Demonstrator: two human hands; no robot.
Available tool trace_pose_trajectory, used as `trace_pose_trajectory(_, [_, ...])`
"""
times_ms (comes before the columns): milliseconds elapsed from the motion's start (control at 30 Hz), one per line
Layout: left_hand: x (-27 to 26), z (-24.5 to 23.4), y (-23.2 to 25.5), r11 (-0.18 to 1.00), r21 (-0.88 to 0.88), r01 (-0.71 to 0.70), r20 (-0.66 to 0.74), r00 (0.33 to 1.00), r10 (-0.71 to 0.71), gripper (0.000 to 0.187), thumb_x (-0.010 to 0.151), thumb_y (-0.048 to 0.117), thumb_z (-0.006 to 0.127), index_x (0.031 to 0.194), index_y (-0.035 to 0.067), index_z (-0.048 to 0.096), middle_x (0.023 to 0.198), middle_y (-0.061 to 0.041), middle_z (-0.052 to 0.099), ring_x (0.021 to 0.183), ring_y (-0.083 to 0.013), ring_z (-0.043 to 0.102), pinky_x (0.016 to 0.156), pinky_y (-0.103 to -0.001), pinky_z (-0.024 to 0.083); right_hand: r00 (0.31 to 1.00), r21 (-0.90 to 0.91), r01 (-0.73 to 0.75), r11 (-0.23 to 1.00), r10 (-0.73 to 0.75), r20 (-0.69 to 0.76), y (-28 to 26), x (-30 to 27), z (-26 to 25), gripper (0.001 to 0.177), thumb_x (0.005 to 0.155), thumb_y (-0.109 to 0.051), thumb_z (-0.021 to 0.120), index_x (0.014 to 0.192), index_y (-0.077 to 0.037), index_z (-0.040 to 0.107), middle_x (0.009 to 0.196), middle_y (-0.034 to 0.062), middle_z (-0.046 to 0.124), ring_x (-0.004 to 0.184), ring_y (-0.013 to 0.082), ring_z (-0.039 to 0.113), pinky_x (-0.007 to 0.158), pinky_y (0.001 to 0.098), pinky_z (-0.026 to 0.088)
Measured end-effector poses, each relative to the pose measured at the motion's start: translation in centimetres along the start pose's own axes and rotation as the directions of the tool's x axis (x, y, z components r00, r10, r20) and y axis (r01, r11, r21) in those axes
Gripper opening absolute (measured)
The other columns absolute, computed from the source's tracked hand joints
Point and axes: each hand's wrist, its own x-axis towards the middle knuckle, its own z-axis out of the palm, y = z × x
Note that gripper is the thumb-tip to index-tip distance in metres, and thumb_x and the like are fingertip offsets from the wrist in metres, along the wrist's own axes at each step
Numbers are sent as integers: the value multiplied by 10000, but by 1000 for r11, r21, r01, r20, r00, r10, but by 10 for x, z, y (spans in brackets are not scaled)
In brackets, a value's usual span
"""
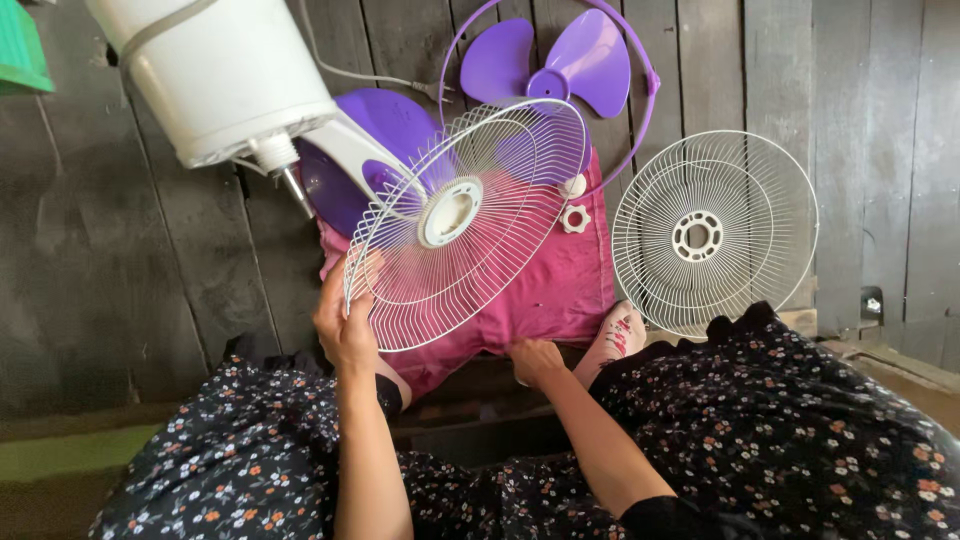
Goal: The person assembles a small electric fan by attaching the front wire cage to the motor housing, then placing the purple fan blades onto the hub, and finally securing the rear wire cage. The person uses a screwdriver to tighten the central hub nut.
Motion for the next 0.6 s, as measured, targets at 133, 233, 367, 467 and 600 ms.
trace_pose_trajectory(133, [4, 4, 0, 999, -54, 9, 16, 1000, -8, 530, 871, -22, 474, 1388, -98, 561, 1295, -210, 689, 1227, -294, 687, 1127, -401, 513, 931, 131, -163, 978, 197, -309, 20, 9, -22, 204, 954, -166, 565, 1157, -161, 587, 1093, 130, 644, 753, 353, 724, 631, 490, 586])
trace_pose_trajectory(233, [0, 0, 1, 999, -42, 18, 13, 1000, -17, 523, 880, -15, 475, 1387, -99, 572, 1295, -210, 694, 1229, -291, 685, 1133, -400, 504, 914, 133, -221, 966, 253, -316, 42, 16, -36, 215, 958, -89, 516, 1169, -112, 555, 1059, 150, 627, 692, 363, 718, 554, 470, 589])
trace_pose_trajectory(367, [4, -1, 2, 999, -47, 18, -17, 1000, -19, 511, 887, -12, 477, 1380, -100, 580, 1296, -209, 695, 1230, -292, 686, 1141, -406, 505, 924, 115, -178, 977, 206, -321, 55, 27, -44, 210, 972, -87, 495, 1164, -142, 561, 1046, 138, 645, 741, 373, 719, 613, 474, 588])
trace_pose_trajectory(467, [3, -3, -1, 998, -38, 41, -36, 998, -43, 497, 897, 3, 494, 1376, -97, 585, 1275, -204, 702, 1204, -283, 692, 1119, -408, 525, 934, 141, -167, 976, 203, -294, 57, 37, -35, 237, 938, -63, 503, 1154, -140, 566, 1066, 143, 653, 763, 384, 721, 627, 482, 590])
trace_pose_trajectory(600, [6, -4, -3, 998, -33, 61, -50, 997, -63, 520, 875, 3, 490, 1378, -96, 579, 1281, -210, 699, 1212, -287, 693, 1125, -413, 522, 930, 155, -198, 968, 236, -283, 59, 42, -24, 161, 967, -89, 511, 1114, -118, 572, 1062, 145, 674, 804, 388, 726, 669, 490, 594])
